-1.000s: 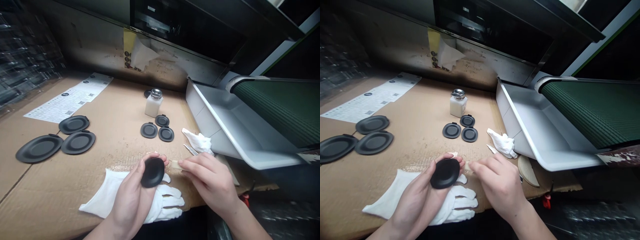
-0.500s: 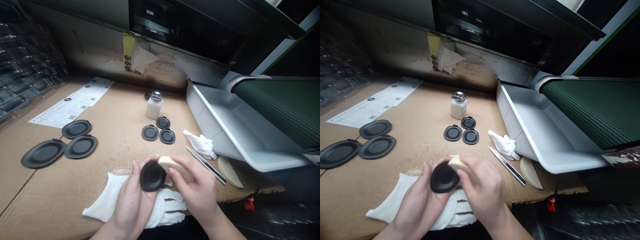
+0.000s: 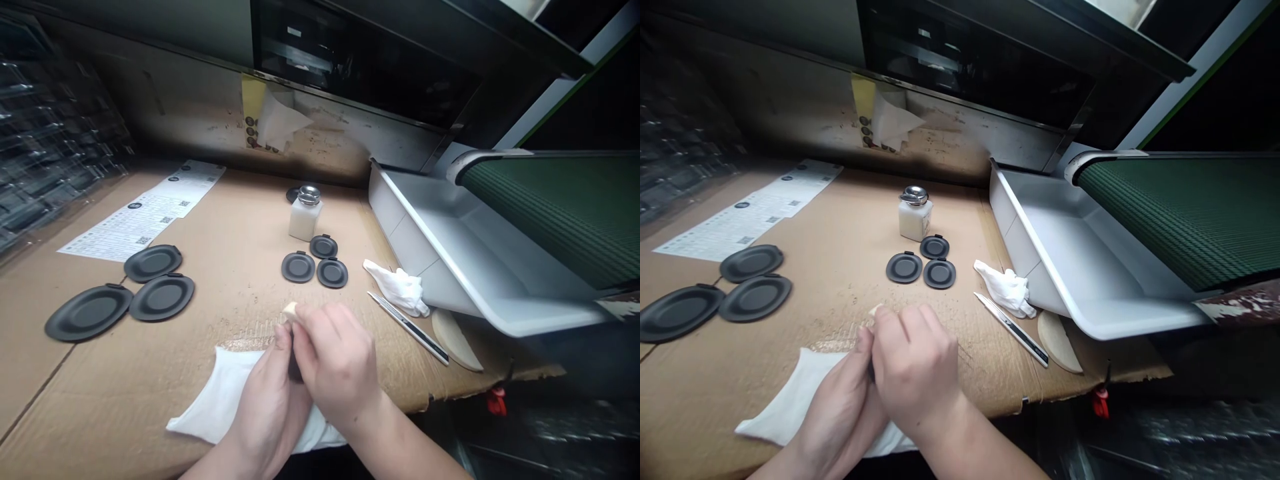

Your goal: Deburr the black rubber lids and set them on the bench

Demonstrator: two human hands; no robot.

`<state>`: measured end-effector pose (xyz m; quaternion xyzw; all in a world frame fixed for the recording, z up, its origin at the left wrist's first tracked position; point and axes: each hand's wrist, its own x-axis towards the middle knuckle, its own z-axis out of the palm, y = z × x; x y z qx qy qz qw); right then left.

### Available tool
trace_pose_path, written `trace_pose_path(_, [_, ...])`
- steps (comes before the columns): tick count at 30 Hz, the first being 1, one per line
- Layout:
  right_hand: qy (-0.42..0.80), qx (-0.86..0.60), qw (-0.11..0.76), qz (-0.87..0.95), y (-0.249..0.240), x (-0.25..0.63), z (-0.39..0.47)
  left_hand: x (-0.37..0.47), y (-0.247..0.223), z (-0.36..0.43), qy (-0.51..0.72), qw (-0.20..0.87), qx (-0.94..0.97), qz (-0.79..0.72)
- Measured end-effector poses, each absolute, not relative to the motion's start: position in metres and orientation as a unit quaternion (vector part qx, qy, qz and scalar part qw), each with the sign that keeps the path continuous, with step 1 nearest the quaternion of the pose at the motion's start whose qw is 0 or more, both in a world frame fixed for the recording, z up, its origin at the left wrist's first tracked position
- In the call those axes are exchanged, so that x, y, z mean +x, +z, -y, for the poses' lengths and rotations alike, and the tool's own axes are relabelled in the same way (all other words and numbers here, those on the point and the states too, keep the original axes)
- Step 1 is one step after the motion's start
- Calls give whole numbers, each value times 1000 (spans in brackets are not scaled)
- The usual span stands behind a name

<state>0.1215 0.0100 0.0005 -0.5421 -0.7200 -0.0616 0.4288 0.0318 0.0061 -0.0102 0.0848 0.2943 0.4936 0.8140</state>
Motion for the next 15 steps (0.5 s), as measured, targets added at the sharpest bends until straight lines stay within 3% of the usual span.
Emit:
trace_pose_path(4, [11,-555,511,656,18,139,-2,31,-10,-6,505,816,84,-270])
trace_pose_path(11, [-31,-513,421,747,1,141,10,30,-11,-7,485,831,85,-259])
trace_pose_path(15, [-78,-506,417,751,-6,130,5,28,-12,-5,485,830,99,-257])
